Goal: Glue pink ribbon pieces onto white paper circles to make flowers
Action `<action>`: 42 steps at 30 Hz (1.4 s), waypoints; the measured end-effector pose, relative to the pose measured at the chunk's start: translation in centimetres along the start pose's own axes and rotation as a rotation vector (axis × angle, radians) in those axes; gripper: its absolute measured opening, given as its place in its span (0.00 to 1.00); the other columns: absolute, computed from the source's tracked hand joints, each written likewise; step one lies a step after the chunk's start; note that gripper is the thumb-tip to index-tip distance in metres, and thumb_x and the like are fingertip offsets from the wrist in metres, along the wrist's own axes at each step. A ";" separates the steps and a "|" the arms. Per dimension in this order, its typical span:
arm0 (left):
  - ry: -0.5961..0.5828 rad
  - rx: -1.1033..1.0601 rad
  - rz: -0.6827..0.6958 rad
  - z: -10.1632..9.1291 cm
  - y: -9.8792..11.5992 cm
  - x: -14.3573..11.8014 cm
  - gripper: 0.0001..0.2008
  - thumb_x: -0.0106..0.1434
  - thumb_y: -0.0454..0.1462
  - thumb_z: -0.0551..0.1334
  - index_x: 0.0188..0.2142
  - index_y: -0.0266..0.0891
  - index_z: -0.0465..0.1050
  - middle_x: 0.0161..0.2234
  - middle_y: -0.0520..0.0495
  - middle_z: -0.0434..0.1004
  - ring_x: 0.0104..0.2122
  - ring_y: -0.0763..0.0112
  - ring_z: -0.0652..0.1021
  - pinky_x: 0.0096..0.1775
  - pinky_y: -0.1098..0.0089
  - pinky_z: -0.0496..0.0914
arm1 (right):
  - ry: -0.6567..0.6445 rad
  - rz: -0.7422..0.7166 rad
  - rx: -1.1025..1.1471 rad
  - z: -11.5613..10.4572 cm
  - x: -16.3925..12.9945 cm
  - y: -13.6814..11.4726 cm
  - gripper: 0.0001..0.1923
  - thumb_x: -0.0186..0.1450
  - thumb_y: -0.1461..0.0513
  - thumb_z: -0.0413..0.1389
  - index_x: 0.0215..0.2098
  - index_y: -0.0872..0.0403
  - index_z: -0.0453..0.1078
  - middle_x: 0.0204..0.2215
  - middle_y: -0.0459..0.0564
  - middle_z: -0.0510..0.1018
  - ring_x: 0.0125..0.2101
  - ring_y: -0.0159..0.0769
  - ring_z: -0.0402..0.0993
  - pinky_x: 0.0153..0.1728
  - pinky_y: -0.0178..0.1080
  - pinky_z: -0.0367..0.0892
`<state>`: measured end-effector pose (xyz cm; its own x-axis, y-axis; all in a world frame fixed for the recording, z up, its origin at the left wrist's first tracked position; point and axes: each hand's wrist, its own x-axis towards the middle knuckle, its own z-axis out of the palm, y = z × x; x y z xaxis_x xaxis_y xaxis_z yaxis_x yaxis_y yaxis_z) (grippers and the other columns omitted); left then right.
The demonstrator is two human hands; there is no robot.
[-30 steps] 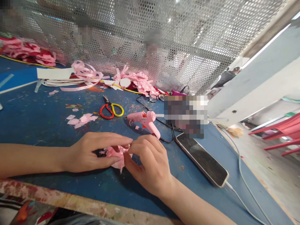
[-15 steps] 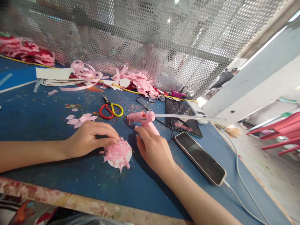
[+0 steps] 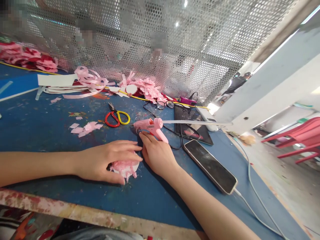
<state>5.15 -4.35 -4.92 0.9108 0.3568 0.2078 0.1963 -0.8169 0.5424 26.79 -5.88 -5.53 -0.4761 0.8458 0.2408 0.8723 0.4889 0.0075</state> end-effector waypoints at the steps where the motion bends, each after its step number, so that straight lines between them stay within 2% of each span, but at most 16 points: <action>1: -0.031 0.042 0.027 0.1 0.0 0.1 0.26 0.61 0.48 0.62 0.55 0.38 0.68 0.62 0.36 0.60 0.61 0.52 0.61 0.62 0.55 0.52 | 0.012 0.005 0.012 0.0 0.0 0.0 0.20 0.66 0.66 0.44 0.54 0.57 0.66 0.53 0.54 0.73 0.50 0.41 0.72 0.48 0.45 0.71; 5: -0.070 0.058 0.104 0.4 0.1 0.2 0.17 0.65 0.42 0.59 0.49 0.35 0.73 0.56 0.36 0.69 0.58 0.57 0.66 0.60 0.61 0.57 | 0.057 0.027 0.056 -0.1 -0.1 0.1 0.15 0.67 0.66 0.45 0.46 0.53 0.71 0.48 0.49 0.77 0.44 0.37 0.75 0.45 0.41 0.72; 10: -0.019 0.003 0.148 0.3 0.2 0.2 0.10 0.65 0.38 0.60 0.43 0.35 0.74 0.48 0.40 0.75 0.51 0.62 0.72 0.55 0.65 0.63 | 0.079 0.036 0.079 -0.4 -0.2 0.0 0.13 0.65 0.67 0.47 0.44 0.53 0.70 0.46 0.50 0.76 0.43 0.37 0.75 0.42 0.39 0.72; 12: -0.004 -0.008 0.169 0.3 0.2 0.1 0.08 0.64 0.37 0.60 0.40 0.36 0.74 0.45 0.42 0.76 0.49 0.64 0.72 0.54 0.67 0.63 | 0.074 0.031 0.077 -0.4 -0.1 -0.1 0.14 0.64 0.68 0.47 0.46 0.54 0.68 0.48 0.52 0.75 0.43 0.38 0.74 0.42 0.40 0.72; 16: 0.040 -0.026 0.190 0.5 0.3 0.0 0.02 0.61 0.32 0.60 0.33 0.38 0.72 0.40 0.46 0.77 0.45 0.67 0.74 0.51 0.68 0.64 | 0.033 -0.013 0.065 -0.3 0.1 0.0 0.23 0.64 0.69 0.46 0.58 0.58 0.60 0.52 0.57 0.72 0.46 0.42 0.74 0.46 0.46 0.70; 18: 0.071 -0.039 0.174 0.6 0.3 0.0 0.03 0.58 0.30 0.61 0.30 0.38 0.69 0.39 0.46 0.78 0.44 0.66 0.74 0.50 0.66 0.64 | -0.001 -0.058 0.067 -0.3 0.2 0.1 0.23 0.64 0.69 0.45 0.58 0.56 0.62 0.54 0.55 0.71 0.48 0.43 0.73 0.48 0.47 0.69; 20: 0.097 -0.073 0.148 0.6 0.4 -0.2 0.05 0.55 0.29 0.60 0.29 0.39 0.66 0.40 0.46 0.77 0.43 0.65 0.74 0.49 0.66 0.65 | -0.012 -0.078 0.072 -0.3 0.1 0.2 0.20 0.65 0.69 0.45 0.53 0.54 0.66 0.54 0.53 0.72 0.49 0.41 0.72 0.48 0.45 0.69; 25: 0.121 -0.127 0.077 0.5 0.4 -0.3 0.08 0.52 0.27 0.57 0.30 0.39 0.61 0.40 0.44 0.76 0.44 0.64 0.74 0.47 0.66 0.67 | 0.015 -0.049 0.108 -0.6 -0.4 0.4 0.12 0.69 0.64 0.46 0.41 0.53 0.71 0.41 0.51 0.77 0.39 0.36 0.75 0.39 0.38 0.71; 28: 0.123 -0.140 0.024 0.2 0.4 -0.3 0.09 0.53 0.28 0.56 0.34 0.39 0.62 0.41 0.43 0.75 0.43 0.65 0.74 0.46 0.67 0.67 | 0.026 -0.026 0.138 -0.8 -0.6 0.6 0.10 0.68 0.65 0.48 0.39 0.53 0.71 0.37 0.50 0.77 0.36 0.35 0.75 0.34 0.36 0.70; 31: 0.083 -0.135 0.017 -0.2 0.4 -0.2 0.10 0.56 0.29 0.55 0.39 0.38 0.65 0.44 0.42 0.74 0.45 0.64 0.73 0.50 0.65 0.66 | 0.064 0.013 0.184 -0.8 -0.9 0.5 0.07 0.67 0.65 0.49 0.39 0.53 0.69 0.36 0.49 0.77 0.32 0.34 0.75 0.31 0.35 0.68; 34: 0.039 -0.162 0.054 -0.4 0.4 -0.1 0.12 0.62 0.30 0.50 0.42 0.37 0.68 0.47 0.42 0.73 0.49 0.64 0.71 0.54 0.63 0.62 | 0.127 0.043 0.268 -1.2 -1.1 0.1 0.04 0.65 0.65 0.52 0.37 0.53 0.68 0.33 0.47 0.78 0.25 0.30 0.71 0.27 0.33 0.65; 36: 0.069 -0.217 0.035 -0.4 0.3 -0.1 0.15 0.62 0.29 0.47 0.41 0.37 0.69 0.47 0.43 0.74 0.49 0.66 0.71 0.54 0.64 0.62 | 0.160 0.036 0.352 -1.7 -1.4 -0.4 0.03 0.65 0.65 0.54 0.37 0.54 0.68 0.30 0.45 0.77 0.22 0.26 0.68 0.24 0.31 0.64; 39: 0.143 -0.270 -0.052 -0.4 -0.1 -0.1 0.16 0.60 0.26 0.46 0.37 0.37 0.70 0.43 0.45 0.76 0.45 0.69 0.74 0.49 0.68 0.65 | 0.119 -0.074 0.496 -2.8 -1.9 -1.3 0.02 0.65 0.65 0.54 0.35 0.53 0.69 0.27 0.43 0.76 0.21 0.24 0.67 0.23 0.27 0.64; 42: 0.186 -0.288 -0.114 -0.5 -0.4 0.0 0.15 0.59 0.25 0.46 0.31 0.37 0.70 0.39 0.46 0.77 0.42 0.69 0.75 0.46 0.69 0.67 | 0.004 -0.267 0.603 -3.6 -2.1 -1.7 0.04 0.64 0.66 0.54 0.35 0.53 0.71 0.29 0.44 0.77 0.28 0.25 0.71 0.30 0.27 0.67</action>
<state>4.88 -3.80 -4.72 0.8022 0.5359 0.2631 0.1577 -0.6153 0.7724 26.70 -9.31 -2.55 -0.6659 0.6790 0.3091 0.5086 0.7163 -0.4777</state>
